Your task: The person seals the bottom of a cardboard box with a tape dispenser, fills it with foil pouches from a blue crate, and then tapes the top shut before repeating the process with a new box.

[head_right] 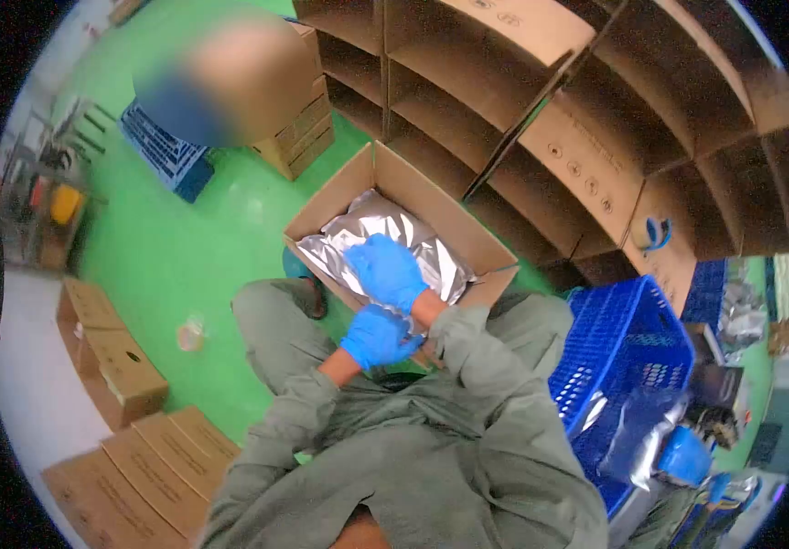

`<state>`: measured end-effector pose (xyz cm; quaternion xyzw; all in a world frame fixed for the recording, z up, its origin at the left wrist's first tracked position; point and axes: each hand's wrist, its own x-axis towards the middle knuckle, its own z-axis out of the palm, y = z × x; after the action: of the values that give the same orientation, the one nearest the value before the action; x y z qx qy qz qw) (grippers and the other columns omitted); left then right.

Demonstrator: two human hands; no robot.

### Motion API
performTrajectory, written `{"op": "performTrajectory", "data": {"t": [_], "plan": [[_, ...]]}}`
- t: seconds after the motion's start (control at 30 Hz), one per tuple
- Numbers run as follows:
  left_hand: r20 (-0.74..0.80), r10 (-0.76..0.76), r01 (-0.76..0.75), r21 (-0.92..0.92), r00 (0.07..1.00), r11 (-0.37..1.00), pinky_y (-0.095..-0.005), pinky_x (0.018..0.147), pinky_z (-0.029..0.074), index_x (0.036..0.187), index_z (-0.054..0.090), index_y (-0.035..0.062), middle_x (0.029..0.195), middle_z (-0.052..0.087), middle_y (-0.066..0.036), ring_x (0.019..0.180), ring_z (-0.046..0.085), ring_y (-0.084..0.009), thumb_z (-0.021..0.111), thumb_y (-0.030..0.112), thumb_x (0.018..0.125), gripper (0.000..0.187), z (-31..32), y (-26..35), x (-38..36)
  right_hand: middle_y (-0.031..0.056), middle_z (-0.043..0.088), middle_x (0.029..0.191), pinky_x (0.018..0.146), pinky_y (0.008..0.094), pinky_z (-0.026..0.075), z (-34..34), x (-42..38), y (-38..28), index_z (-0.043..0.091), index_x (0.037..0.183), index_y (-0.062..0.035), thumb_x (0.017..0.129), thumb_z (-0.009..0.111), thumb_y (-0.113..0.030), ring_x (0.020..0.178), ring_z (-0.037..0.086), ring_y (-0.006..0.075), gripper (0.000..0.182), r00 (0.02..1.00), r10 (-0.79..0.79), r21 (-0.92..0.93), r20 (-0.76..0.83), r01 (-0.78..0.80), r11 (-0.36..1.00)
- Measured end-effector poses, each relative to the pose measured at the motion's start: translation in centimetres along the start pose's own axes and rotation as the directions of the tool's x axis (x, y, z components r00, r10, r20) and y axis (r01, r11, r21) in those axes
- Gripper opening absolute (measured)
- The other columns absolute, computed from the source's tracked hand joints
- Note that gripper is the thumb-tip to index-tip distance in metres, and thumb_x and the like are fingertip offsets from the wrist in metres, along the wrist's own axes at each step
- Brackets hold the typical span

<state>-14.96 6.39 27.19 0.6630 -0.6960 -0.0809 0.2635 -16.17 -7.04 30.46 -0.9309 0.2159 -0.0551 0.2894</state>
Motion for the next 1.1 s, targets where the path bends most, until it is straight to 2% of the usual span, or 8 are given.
{"op": "performTrajectory", "data": {"t": [0.3,0.37,0.6,0.73,0.8,0.93,1.03,1.1], "plan": [[0.096,0.012,-0.006,-0.068,0.995,0.998,-0.0437,0.058,0.047,0.070,0.072,0.0146,0.068,0.066,-0.012,0.062,0.065,-0.0296,0.064,0.048,0.078,0.035,0.7,-0.2,0.4,0.0218,0.018,0.161,0.107,0.0764,0.001,12.1,3.5,4.9,0.034,0.153,-0.0320,0.090,0.048,-0.068,0.148,0.008,0.0486,0.074,0.986,0.105,-0.178,-0.132,-0.128,0.976],[0.339,-0.053,0.050,0.018,0.939,0.999,-0.0434,0.057,0.045,0.070,0.071,0.0152,0.068,0.065,-0.011,0.063,0.063,-0.0292,0.066,0.050,0.076,0.035,0.3,0.1,-0.1,0.0165,0.029,0.157,0.108,0.0754,0.007,12.2,3.5,5.2,0.039,0.150,-0.0328,0.086,0.054,-0.066,0.146,0.016,0.0468,0.074,0.981,0.058,-0.209,-0.186,-0.097,0.973],[0.135,0.019,-0.022,0.016,0.991,1.000,-0.0459,0.057,0.044,0.065,0.068,0.0122,0.064,0.063,-0.012,0.057,0.060,-0.0329,0.066,0.045,0.075,0.034,0.0,-0.1,0.6,0.0184,0.028,0.156,0.106,0.0751,0.015,13.0,5.3,6.1,0.049,0.143,-0.0280,0.083,0.058,-0.064,0.144,0.021,0.0461,0.071,0.927,-0.033,-0.251,-0.374,-0.067,0.966],[0.281,0.015,-0.052,0.125,0.960,0.991,-0.0457,0.052,0.045,0.071,0.069,0.0103,0.063,0.063,-0.014,0.053,0.061,-0.0334,0.064,0.041,0.079,0.032,-1.0,0.6,1.5,0.0266,0.053,0.137,0.107,0.0520,0.039,2.2,3.6,5.0,0.060,0.132,-0.0098,0.094,0.050,-0.046,0.126,0.050,0.0446,0.053,0.855,0.065,0.076,0.515,-0.122,0.990],[0.203,0.077,-0.092,0.067,0.976,0.993,-0.0448,0.051,0.047,0.080,0.074,0.0088,0.063,0.065,-0.015,0.053,0.062,-0.0330,0.064,0.035,0.082,0.028,-0.7,0.6,1.7,0.0246,0.065,0.118,0.096,0.0452,0.050,-4.3,-5.3,4.6,0.069,0.115,-0.0070,0.098,0.049,-0.042,0.107,0.063,0.0412,0.044,0.967,0.154,0.299,-0.205,-0.088,0.950],[0.148,0.152,-0.152,-0.005,0.977,0.988,-0.0431,0.061,0.052,0.096,0.076,0.0064,0.075,0.070,-0.017,0.062,0.066,-0.0326,0.067,0.026,0.083,0.026,-0.7,-0.1,1.5,0.0129,0.072,0.103,0.082,0.0335,0.053,-15.9,-30.4,10.5,0.069,0.108,-0.0031,0.092,0.064,-0.020,0.091,0.068,0.0216,0.024,0.297,0.554,0.484,-0.778,-0.279,0.829],[0.247,0.003,-0.009,0.024,0.969,1.000,-0.0400,0.061,0.052,0.099,0.075,0.0044,0.075,0.070,-0.014,0.063,0.067,-0.0298,0.067,0.024,0.084,0.025,-0.8,0.0,1.5,0.0256,0.068,0.100,0.085,0.0471,0.051,-11.2,-55.0,21.9,0.066,0.101,0.0039,0.089,0.056,-0.032,0.096,0.066,0.0430,0.039,-0.523,0.531,0.656,-0.667,-0.750,0.086],[0.170,0.038,-0.041,0.018,0.985,0.999,-0.0403,0.060,0.051,0.096,0.076,0.0072,0.074,0.070,-0.014,0.062,0.066,-0.0294,0.068,0.024,0.084,0.022,-0.4,-0.5,1.1,0.0286,0.066,0.105,0.088,0.0508,0.049,-2.9,-64.4,25.5,0.064,0.100,0.0050,0.086,0.057,-0.035,0.101,0.062,0.0480,0.043,-0.517,0.783,0.830,-0.347,-0.558,-0.001]]}}
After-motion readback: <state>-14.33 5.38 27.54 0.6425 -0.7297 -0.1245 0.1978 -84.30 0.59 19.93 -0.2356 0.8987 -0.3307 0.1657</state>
